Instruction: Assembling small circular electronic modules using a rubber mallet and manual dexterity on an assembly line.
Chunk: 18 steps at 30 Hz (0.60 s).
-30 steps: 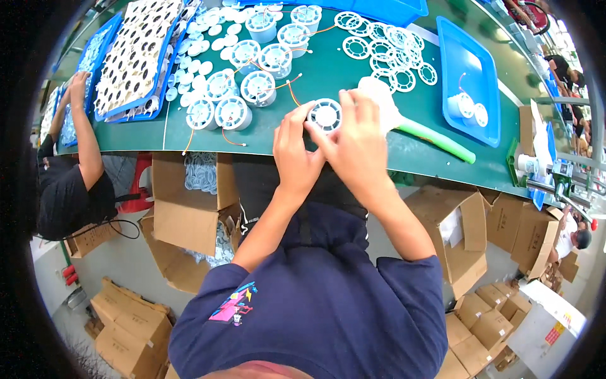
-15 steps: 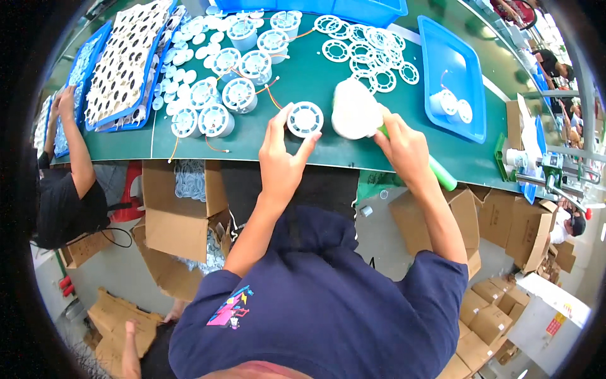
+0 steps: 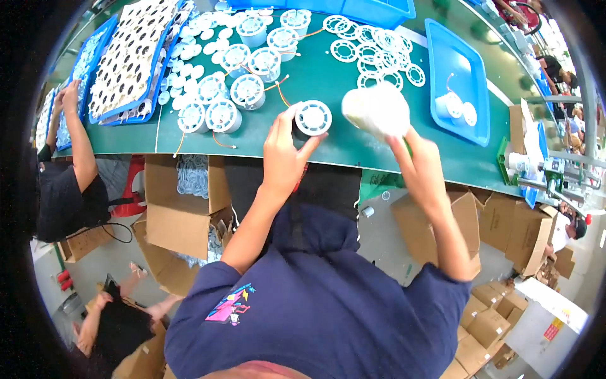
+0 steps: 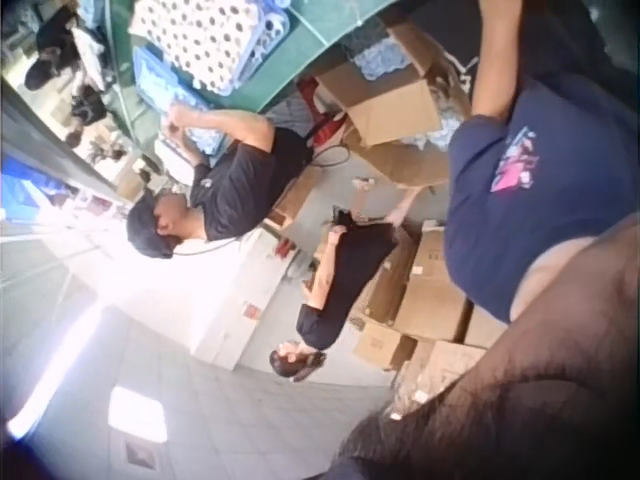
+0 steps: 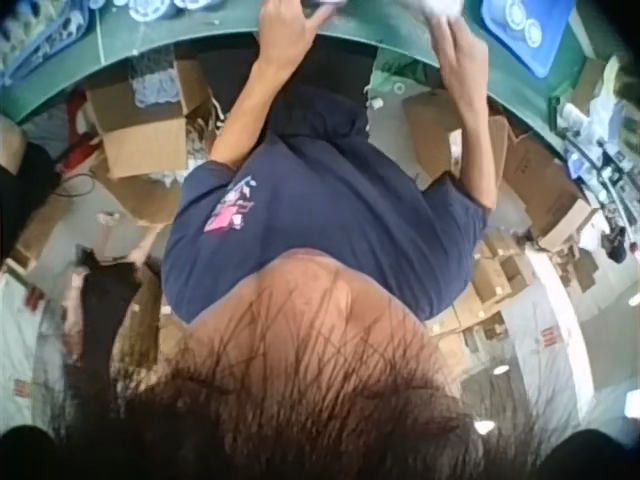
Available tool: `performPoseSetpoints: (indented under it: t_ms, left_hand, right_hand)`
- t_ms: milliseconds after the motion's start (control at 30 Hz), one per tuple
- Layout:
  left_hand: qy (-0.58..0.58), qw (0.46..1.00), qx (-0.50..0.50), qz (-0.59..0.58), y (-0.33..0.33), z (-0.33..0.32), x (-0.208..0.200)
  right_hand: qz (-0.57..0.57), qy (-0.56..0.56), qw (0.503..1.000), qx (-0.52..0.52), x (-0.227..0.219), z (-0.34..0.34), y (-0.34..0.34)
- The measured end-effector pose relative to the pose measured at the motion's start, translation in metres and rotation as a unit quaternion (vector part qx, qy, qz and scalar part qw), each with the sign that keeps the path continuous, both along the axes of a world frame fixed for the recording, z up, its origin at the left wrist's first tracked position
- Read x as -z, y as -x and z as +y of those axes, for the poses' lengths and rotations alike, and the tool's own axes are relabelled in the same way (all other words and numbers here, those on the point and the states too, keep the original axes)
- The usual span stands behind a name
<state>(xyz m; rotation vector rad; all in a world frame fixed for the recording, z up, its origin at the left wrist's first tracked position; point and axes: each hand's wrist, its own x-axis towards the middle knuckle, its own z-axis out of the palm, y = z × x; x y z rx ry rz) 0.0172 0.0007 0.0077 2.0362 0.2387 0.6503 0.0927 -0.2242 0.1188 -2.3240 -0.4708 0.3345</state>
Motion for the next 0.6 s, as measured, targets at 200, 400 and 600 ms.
performPoseSetpoints:
  t_ms: [200,400,600]
  left_hand:
    - [-0.022,0.999,0.017,-0.018,-0.002,0.006,0.005]
    - [-0.033,0.999,0.000,-0.027,0.001,0.006,0.001]
    - [-0.010,0.999,-0.013,-0.044,0.003,0.004,0.008]
  right_hand:
    - [-0.125,0.050,0.986,-0.094,0.005,0.002,0.033]
    - [-0.174,0.142,0.951,-0.211,-0.013,0.024,0.042]
    - [-0.205,0.182,0.930,-0.244,-0.038,0.061,0.022]
